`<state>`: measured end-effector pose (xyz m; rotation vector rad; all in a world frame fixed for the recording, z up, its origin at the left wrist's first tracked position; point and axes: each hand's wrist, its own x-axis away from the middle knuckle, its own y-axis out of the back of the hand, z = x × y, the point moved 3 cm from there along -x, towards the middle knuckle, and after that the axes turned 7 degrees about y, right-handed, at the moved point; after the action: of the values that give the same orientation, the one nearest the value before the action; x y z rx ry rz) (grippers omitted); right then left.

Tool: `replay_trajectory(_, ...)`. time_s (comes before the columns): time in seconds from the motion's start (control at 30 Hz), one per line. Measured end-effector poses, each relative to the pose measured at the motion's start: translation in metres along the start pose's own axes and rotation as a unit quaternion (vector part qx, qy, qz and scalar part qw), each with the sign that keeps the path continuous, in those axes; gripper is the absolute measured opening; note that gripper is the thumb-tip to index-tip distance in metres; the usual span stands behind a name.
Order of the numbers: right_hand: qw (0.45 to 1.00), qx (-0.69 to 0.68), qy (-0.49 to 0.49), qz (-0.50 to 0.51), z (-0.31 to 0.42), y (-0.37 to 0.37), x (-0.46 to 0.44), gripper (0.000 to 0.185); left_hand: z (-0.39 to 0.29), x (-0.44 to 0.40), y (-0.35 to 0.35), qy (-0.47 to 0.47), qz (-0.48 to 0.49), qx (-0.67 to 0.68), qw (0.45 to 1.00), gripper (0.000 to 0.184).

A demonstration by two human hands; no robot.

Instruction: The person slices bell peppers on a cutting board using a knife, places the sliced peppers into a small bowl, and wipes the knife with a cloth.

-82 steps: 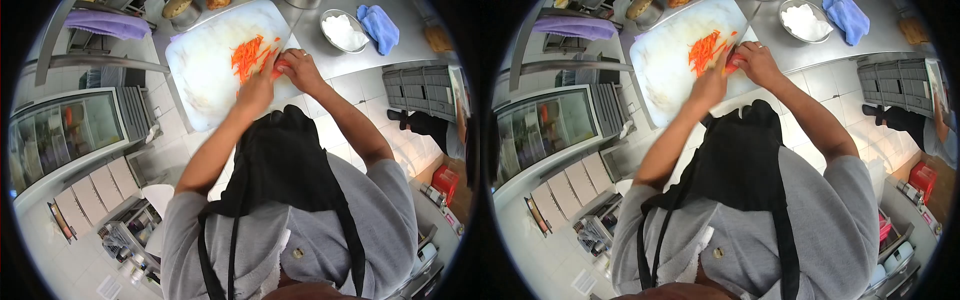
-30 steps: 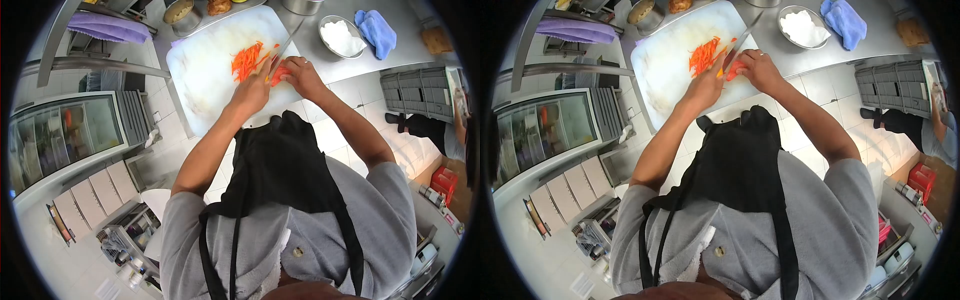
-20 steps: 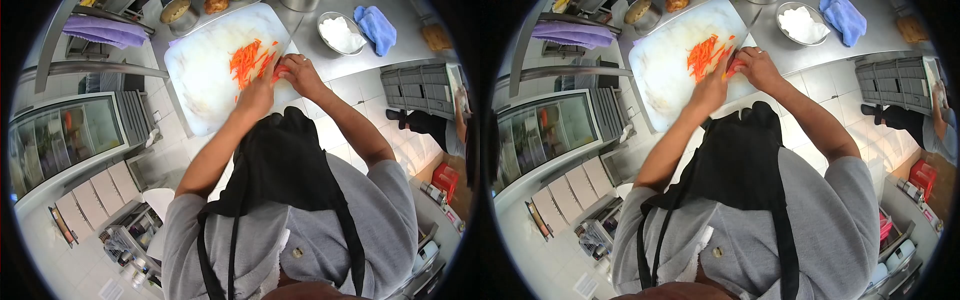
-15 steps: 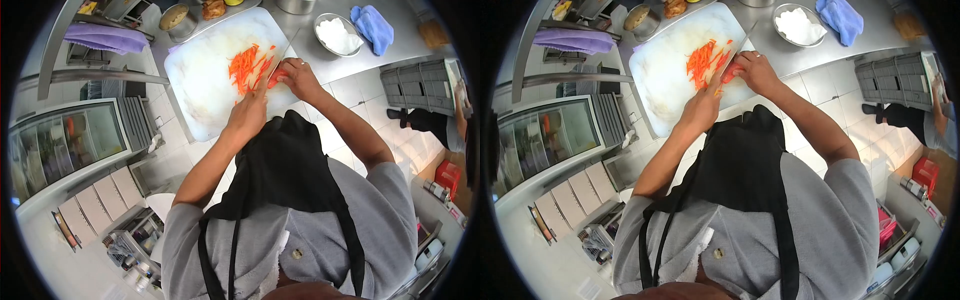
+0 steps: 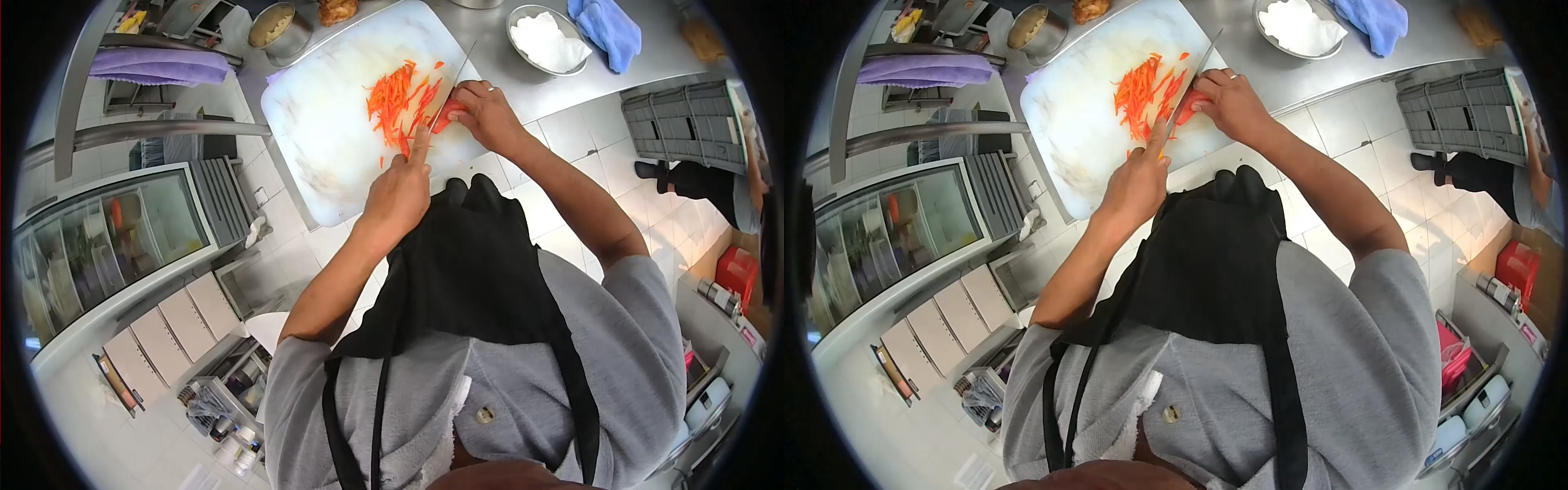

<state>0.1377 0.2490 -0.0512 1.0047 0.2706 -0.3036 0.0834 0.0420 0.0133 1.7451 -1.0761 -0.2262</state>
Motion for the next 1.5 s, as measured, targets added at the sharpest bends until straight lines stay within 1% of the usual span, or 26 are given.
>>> replay_trajectory(0.03,1.000,-0.002,0.003,-0.003,0.000,0.001,0.000,0.032,-0.002,0.001,-0.003,0.015,0.004,0.001,1.000,0.063)
replay_trajectory(0.13,1.000,0.002,0.020,-0.020,-0.001,0.001,-0.001,0.031,-0.006,-0.038,-0.014,-0.024,-0.064,0.033,0.997,0.063)
replay_trajectory(0.17,0.999,0.004,0.028,-0.025,0.000,0.000,0.001,0.031,-0.002,-0.045,-0.014,-0.030,-0.051,0.038,0.998,0.063)
replay_trajectory(0.23,1.000,-0.004,0.013,-0.019,0.003,-0.001,0.000,0.030,0.002,-0.057,-0.002,-0.050,-0.033,0.042,0.997,0.062)
replay_trajectory(0.27,1.000,-0.006,0.000,-0.019,0.001,-0.001,0.000,0.029,0.003,-0.053,0.000,-0.047,-0.039,0.040,0.997,0.063)
replay_trajectory(0.37,1.000,-0.013,0.008,-0.014,0.001,0.001,0.001,0.030,-0.004,-0.005,0.001,-0.031,-0.041,0.040,0.998,0.063)
replay_trajectory(0.4,1.000,-0.015,0.006,-0.009,0.002,0.001,0.001,0.029,-0.004,0.001,0.004,0.005,0.011,0.025,1.000,0.063)
replay_trajectory(0.5,1.000,-0.016,0.010,-0.002,0.002,0.002,-0.001,0.028,0.006,-0.020,-0.029,-0.028,-0.062,0.039,0.997,0.064)
replay_trajectory(0.6,1.000,-0.016,0.015,-0.001,0.005,0.001,0.003,0.027,-0.007,-0.067,-0.011,-0.036,-0.034,0.085,0.995,0.064)
replay_trajectory(0.7,0.999,-0.021,0.017,-0.016,0.000,0.001,-0.004,0.025,-0.007,-0.081,0.001,-0.079,-0.064,0.056,0.993,0.064)
replay_trajectory(0.73,0.999,-0.017,0.022,-0.028,0.002,0.003,-0.003,0.025,-0.009,-0.074,-0.001,-0.046,-0.048,0.070,0.995,0.062)
replay_trajectory(0.8,0.999,-0.020,0.022,-0.030,0.000,0.000,0.001,0.026,-0.006,-0.053,-0.002,-0.048,-0.041,0.047,0.997,0.061)
replay_trajectory(0.87,0.999,-0.011,0.018,-0.029,0.000,-0.001,0.002,0.027,-0.006,-0.023,0.002,-0.030,-0.030,0.035,0.998,0.062)
replay_trajectory(0.97,1.000,-0.006,0.012,-0.020,-0.002,-0.002,0.003,0.027,-0.007,-0.004,0.011,0.010,0.030,0.025,0.999,0.062)
replay_trajectory(1.07,1.000,-0.012,0.013,-0.016,0.000,-0.002,0.004,0.027,-0.002,-0.033,-0.025,-0.023,-0.065,0.059,0.996,0.061)
replay_trajectory(1.13,1.000,-0.005,0.019,-0.015,-0.001,-0.001,0.004,0.026,-0.011,-0.068,-0.004,-0.032,-0.032,0.086,0.995,0.061)
replay_trajectory(1.17,1.000,-0.003,0.022,-0.007,0.001,-0.003,0.009,0.026,-0.012,-0.071,0.002,-0.033,-0.014,0.101,0.994,0.061)
replay_trajectory(1.2,1.000,0.006,0.029,-0.009,-0.002,-0.002,0.003,0.026,-0.006,-0.075,0.003,-0.063,-0.031,0.080,0.994,0.061)
replay_trajectory(1.3,0.999,-0.021,0.013,-0.033,0.000,0.001,0.002,0.025,-0.005,-0.034,0.003,-0.044,-0.039,0.055,0.997,0.060)
replay_trajectory(1.33,0.999,-0.024,0.018,-0.035,0.001,0.001,0.002,0.025,-0.002,-0.018,0.001,-0.042,-0.032,0.051,0.997,0.063)
replay_trajectory(1.4,0.998,-0.029,0.029,-0.037,0.001,0.004,0.000,0.026,-0.002,-0.002,-0.003,-0.009,-0.016,0.034,0.999,0.063)
replay_trajectory(1.43,0.999,-0.025,0.027,-0.039,-0.001,0.004,0.000,0.025,-0.002,-0.002,-0.004,0.004,-0.010,0.026,1.000,0.063)
replay_trajectory(1.5,0.999,-0.023,0.029,-0.037,0.000,0.003,0.001,0.025,-0.007,-0.031,-0.020,-0.022,-0.045,0.045,0.998,0.062)
